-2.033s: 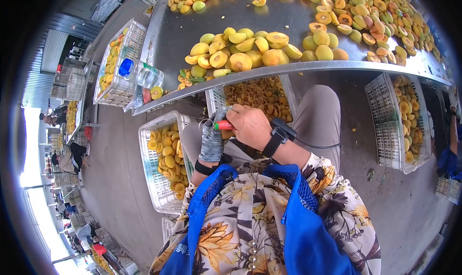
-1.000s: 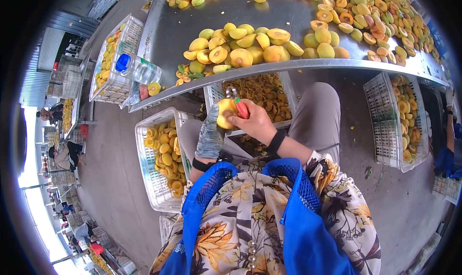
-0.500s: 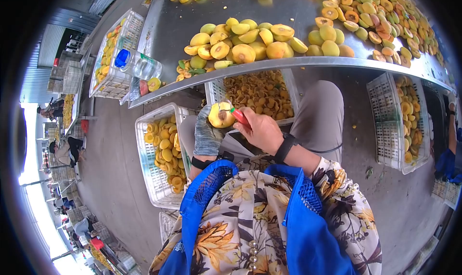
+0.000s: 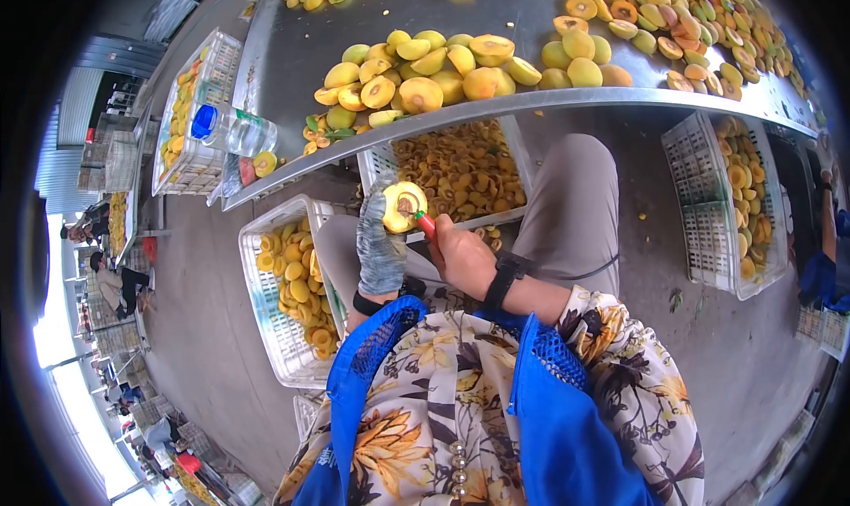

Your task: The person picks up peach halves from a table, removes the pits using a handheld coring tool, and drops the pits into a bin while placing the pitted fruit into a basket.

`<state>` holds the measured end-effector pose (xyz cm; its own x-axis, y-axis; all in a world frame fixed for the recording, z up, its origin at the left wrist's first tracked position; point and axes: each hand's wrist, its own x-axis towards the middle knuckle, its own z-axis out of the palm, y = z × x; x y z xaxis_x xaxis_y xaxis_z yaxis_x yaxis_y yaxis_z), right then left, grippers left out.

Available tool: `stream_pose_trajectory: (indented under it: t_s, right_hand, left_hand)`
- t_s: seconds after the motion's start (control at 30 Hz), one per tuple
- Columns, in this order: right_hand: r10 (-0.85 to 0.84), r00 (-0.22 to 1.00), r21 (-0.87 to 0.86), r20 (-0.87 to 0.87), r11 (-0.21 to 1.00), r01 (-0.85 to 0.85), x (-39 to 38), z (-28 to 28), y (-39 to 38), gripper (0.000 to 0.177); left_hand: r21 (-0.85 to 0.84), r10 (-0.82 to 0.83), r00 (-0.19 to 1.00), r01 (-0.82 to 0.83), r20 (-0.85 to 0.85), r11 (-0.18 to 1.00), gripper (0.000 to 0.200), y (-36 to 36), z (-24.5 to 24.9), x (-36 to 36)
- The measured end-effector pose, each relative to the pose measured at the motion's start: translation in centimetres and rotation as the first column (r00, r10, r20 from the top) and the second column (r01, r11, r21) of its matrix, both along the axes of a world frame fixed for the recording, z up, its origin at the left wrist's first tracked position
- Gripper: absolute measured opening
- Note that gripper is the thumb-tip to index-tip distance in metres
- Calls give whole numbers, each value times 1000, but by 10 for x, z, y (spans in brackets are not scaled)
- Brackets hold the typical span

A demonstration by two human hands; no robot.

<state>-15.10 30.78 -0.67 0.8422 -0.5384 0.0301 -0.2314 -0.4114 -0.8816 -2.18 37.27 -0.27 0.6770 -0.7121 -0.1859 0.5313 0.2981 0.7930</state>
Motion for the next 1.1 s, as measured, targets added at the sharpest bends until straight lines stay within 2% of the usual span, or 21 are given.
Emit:
stream_pose_trajectory:
  t_s: [0.07,0.2,0.27,0.3,0.37,0.43,0.5,0.53,0.6,0.77,0.83,0.87,0.93,0.97,1.03,1.07,1.1]
  right_hand:
    - [-7,1000,38,-10,999,7,0,-1,2,23]
    - [99,993,-17,-62,995,-100,2,-1,2,20]
    - [153,983,-48,-104,986,-159,0,4,-1,19]
    - [192,974,-58,-123,978,-200,1,7,-4,19]
    - [229,963,-70,-141,968,-241,4,5,-10,20]
    - [200,978,-87,-58,975,-205,11,-3,-14,20]
    - [154,988,-86,-14,984,-155,16,0,-12,19]
    - [101,994,-82,27,992,-99,19,1,-11,18]
    - [73,996,-59,43,996,-70,20,3,-8,17]
    - [22,998,-39,59,999,-20,17,3,-4,14]
    - [-29,998,-15,64,999,30,17,7,1,14]
    - [-28,998,-15,63,999,29,17,8,3,14]
    - [-48,999,44,14,998,48,17,9,6,16]
    - [-51,999,46,13,998,50,15,9,7,16]
    - [89,996,39,-25,995,-88,14,6,4,20]
    - [90,996,43,-26,995,-89,12,6,4,20]
    - [148,987,71,-62,987,-144,10,6,4,21]
  left_hand:
    - [76,79,936,-112,344,991,38,-2,1,-9]
    - [176,88,960,-138,265,975,29,0,1,3]
    - [252,-181,839,55,513,966,22,2,8,12]
    - [263,-201,976,174,79,949,20,2,8,19]
    - [244,-165,982,138,96,960,21,2,8,19]
    - [222,-123,986,95,115,970,22,0,4,21]
    - [150,33,999,-33,-1,988,25,-4,-5,20]
    - [149,36,999,-35,0,988,25,-5,-9,19]
    - [145,94,976,-124,197,982,29,-8,-11,17]
    - [154,119,981,-142,152,978,37,-11,-5,6]
    - [156,159,952,-205,262,966,38,-12,-1,1]
    - [156,160,952,-205,260,966,38,-11,-1,0]
    - [106,134,903,-192,407,976,33,-9,0,0]
    - [109,130,904,-190,407,976,33,-6,0,2]
    - [223,-80,812,-63,578,973,32,1,2,14]
    - [226,-81,813,-63,576,972,32,3,6,21]
    - [228,-240,887,158,395,961,27,3,13,30]
